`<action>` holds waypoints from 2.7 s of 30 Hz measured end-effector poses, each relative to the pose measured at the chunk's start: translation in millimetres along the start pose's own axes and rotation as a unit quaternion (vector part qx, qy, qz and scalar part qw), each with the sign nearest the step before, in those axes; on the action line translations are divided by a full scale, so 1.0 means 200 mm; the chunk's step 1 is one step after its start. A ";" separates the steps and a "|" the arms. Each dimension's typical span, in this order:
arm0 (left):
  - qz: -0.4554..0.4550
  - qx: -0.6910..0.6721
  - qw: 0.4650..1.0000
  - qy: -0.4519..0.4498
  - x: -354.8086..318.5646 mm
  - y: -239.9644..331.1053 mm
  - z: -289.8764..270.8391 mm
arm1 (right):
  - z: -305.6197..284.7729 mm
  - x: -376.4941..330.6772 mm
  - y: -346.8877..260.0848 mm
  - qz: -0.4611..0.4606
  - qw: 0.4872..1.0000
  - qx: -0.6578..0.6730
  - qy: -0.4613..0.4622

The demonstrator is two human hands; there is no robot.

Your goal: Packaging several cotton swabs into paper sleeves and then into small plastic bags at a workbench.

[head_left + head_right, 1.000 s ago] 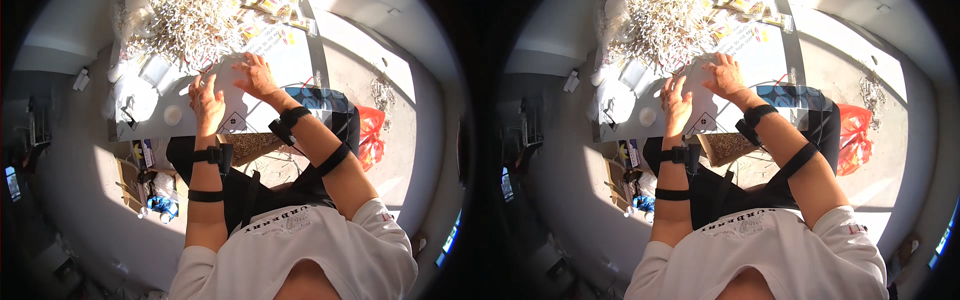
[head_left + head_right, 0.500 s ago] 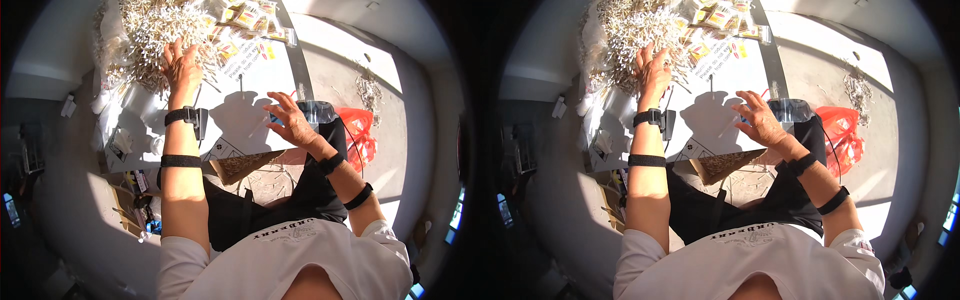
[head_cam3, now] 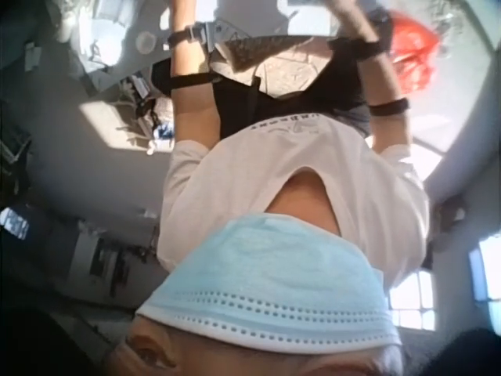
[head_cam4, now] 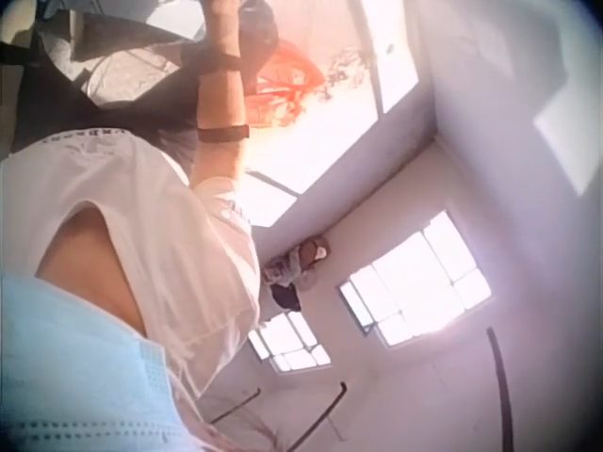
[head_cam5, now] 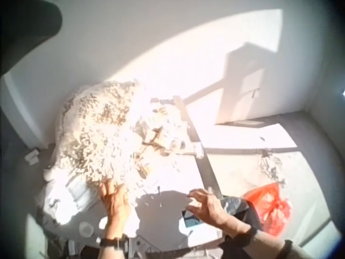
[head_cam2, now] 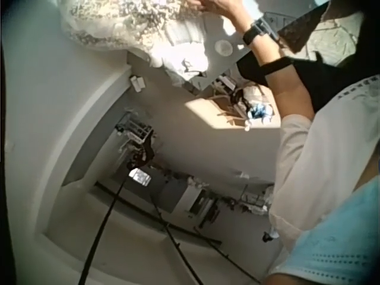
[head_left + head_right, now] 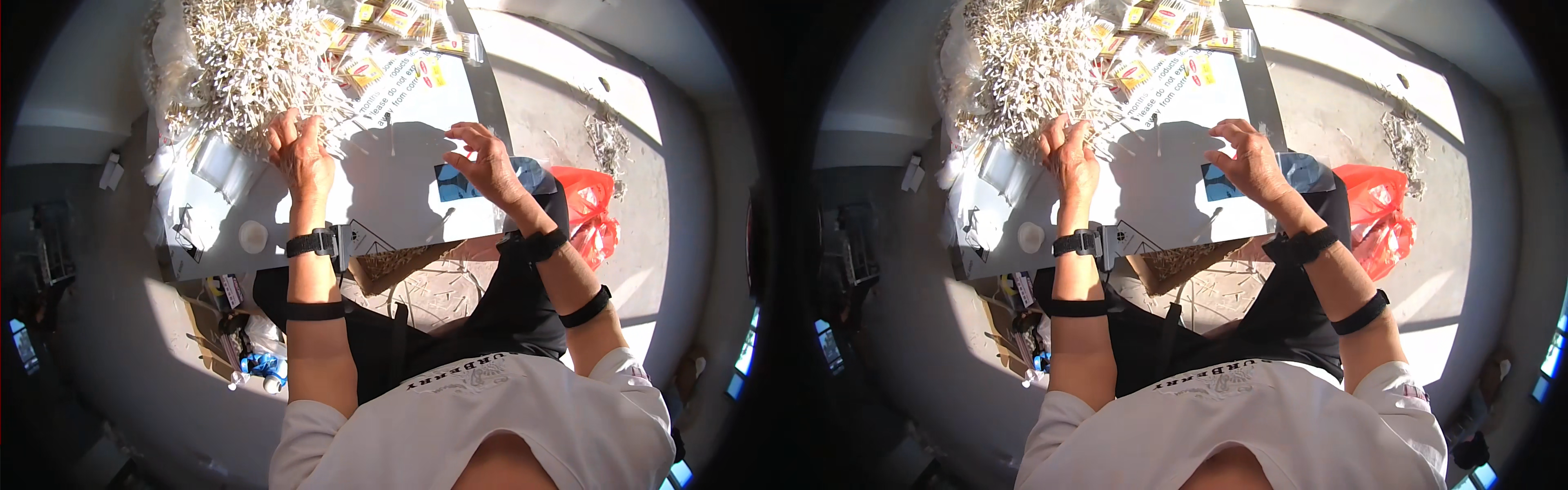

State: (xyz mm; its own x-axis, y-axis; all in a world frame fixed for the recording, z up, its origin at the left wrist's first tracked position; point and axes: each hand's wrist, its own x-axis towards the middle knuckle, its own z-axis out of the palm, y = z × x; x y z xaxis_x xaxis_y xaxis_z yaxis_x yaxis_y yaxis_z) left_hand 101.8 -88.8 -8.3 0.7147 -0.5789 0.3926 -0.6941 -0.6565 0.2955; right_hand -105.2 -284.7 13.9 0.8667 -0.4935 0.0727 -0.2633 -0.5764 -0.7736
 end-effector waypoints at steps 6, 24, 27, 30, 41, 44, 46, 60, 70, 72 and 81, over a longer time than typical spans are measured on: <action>-0.017 0.027 0.997 -0.069 -0.10 0.02 0.07 | 0.47 0.18 -0.23 -0.044 0.991 -0.109 0.062; -0.188 0.034 0.981 0.022 -0.31 0.07 -0.02 | 0.45 0.08 -0.15 -0.013 0.977 -0.144 0.154; -0.192 0.074 0.977 0.046 -0.27 0.12 0.02 | 0.48 0.11 -0.13 -0.049 0.969 -0.179 0.163; -0.210 0.084 0.974 0.026 -0.25 0.12 0.03 | 0.46 0.05 -0.10 -0.066 0.973 -0.177 0.134; -0.022 -0.090 0.992 -0.088 -0.33 0.18 -0.05 | 0.31 -0.18 -0.04 -0.127 0.991 -0.030 0.044; -0.069 -0.166 0.983 -0.036 -0.25 0.16 0.01 | 0.33 -0.14 -0.09 -0.096 0.993 -0.019 0.067; -0.091 -0.115 0.989 0.011 -0.18 0.14 0.06 | 0.35 -0.13 -0.10 -0.092 0.993 -0.038 0.059; -0.022 -0.118 0.989 -0.081 -0.25 0.19 -0.01 | 0.36 -0.12 -0.08 -0.103 0.989 -0.039 0.099; -0.064 -0.080 0.994 -0.050 -0.33 0.21 -0.02 | 0.34 0.12 -0.03 -0.024 0.993 -0.047 0.107; -0.049 -0.053 0.996 -0.044 -0.33 0.27 0.00 | 0.37 0.23 -0.05 -0.085 0.988 -0.081 0.095; -0.036 -0.207 0.978 0.007 -0.45 0.32 -0.02 | 0.33 0.15 0.00 -0.179 0.981 -0.067 -0.011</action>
State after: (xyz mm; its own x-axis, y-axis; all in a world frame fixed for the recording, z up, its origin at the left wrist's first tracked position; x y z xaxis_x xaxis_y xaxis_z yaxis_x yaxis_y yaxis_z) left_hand -6.6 -76.9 -21.5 0.7643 -0.5292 0.3685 -0.6189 -0.4417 0.6495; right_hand -51.5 -256.8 -26.5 0.9226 -0.2298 0.3098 0.0083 -0.7912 -0.6115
